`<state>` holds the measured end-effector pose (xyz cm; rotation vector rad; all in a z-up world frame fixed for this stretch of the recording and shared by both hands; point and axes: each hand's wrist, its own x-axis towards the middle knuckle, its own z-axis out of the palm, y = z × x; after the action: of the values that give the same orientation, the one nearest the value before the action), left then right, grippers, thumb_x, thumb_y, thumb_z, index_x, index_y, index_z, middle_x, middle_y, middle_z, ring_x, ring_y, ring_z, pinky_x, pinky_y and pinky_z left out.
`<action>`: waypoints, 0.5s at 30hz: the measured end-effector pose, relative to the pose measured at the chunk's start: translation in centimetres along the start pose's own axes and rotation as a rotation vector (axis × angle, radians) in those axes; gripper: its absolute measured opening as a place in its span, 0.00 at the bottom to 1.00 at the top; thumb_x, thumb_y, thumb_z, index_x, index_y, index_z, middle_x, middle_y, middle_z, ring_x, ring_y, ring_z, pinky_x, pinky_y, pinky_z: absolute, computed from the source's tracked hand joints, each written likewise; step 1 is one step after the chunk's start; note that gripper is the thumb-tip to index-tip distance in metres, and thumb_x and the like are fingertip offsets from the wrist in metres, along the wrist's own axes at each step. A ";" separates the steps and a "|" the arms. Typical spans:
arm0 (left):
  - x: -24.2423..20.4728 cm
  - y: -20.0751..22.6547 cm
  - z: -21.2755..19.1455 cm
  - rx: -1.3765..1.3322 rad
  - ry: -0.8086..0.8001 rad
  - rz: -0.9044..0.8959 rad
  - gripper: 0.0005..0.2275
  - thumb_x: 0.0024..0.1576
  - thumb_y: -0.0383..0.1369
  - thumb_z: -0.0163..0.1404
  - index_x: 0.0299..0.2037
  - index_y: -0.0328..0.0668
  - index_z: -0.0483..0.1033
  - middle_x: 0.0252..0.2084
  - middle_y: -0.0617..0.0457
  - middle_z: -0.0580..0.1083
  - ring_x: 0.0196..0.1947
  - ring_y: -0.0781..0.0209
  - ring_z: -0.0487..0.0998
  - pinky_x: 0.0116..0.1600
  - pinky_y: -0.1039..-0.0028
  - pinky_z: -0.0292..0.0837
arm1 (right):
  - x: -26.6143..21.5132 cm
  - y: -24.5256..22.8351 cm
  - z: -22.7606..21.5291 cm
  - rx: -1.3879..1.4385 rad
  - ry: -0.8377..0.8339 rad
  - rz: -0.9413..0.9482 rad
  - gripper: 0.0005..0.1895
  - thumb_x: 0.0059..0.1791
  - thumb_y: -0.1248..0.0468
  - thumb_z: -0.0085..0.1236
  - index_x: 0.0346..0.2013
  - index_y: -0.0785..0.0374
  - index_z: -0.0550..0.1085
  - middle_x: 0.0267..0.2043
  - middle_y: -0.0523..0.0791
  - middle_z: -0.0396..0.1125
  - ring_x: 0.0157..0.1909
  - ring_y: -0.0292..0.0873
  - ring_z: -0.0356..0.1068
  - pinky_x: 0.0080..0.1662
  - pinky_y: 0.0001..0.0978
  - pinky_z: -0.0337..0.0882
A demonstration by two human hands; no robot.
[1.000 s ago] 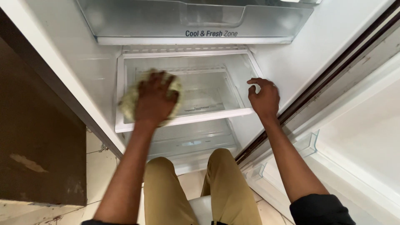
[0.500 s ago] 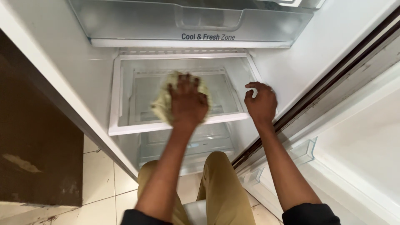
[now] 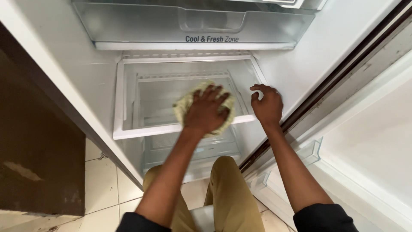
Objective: The person cleans a shelf inside a refrigerator using a cloth.
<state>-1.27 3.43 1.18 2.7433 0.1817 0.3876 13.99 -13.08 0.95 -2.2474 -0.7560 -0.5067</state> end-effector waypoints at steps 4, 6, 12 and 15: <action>-3.2 -5.2 -2.6 0.061 0.048 -0.095 0.26 0.61 0.47 0.40 0.70 0.55 0.63 0.76 0.51 0.54 0.77 0.50 0.48 0.75 0.46 0.39 | -0.2 -0.3 -0.2 0.013 -0.004 -0.009 0.12 0.47 0.68 0.54 0.40 0.55 0.82 0.51 0.43 0.77 0.53 0.51 0.73 0.53 0.45 0.73; -5.0 -7.9 -3.8 0.095 0.137 -0.188 0.25 0.61 0.46 0.39 0.70 0.56 0.64 0.76 0.50 0.56 0.77 0.48 0.49 0.76 0.45 0.39 | -0.2 0.0 -0.2 -0.004 0.009 -0.052 0.12 0.47 0.68 0.54 0.40 0.56 0.82 0.51 0.43 0.77 0.54 0.51 0.72 0.54 0.45 0.72; -8.0 -11.0 -5.3 0.187 0.276 -0.515 0.27 0.61 0.48 0.37 0.72 0.55 0.61 0.78 0.50 0.53 0.78 0.47 0.46 0.77 0.45 0.37 | -0.4 -0.3 -0.3 0.004 0.023 -0.057 0.12 0.46 0.68 0.54 0.40 0.56 0.82 0.50 0.44 0.77 0.52 0.52 0.73 0.54 0.45 0.73; -6.5 -9.7 -4.3 0.292 0.275 -0.665 0.29 0.60 0.46 0.32 0.74 0.51 0.55 0.78 0.46 0.49 0.77 0.43 0.42 0.73 0.41 0.34 | -0.4 -0.7 -0.2 -0.018 0.056 -0.045 0.12 0.46 0.68 0.55 0.40 0.56 0.82 0.49 0.45 0.77 0.51 0.53 0.74 0.52 0.46 0.73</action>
<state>-9.44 12.75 -0.19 2.6723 1.2631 0.5715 13.19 -12.98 1.17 -2.2276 -0.7777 -0.5979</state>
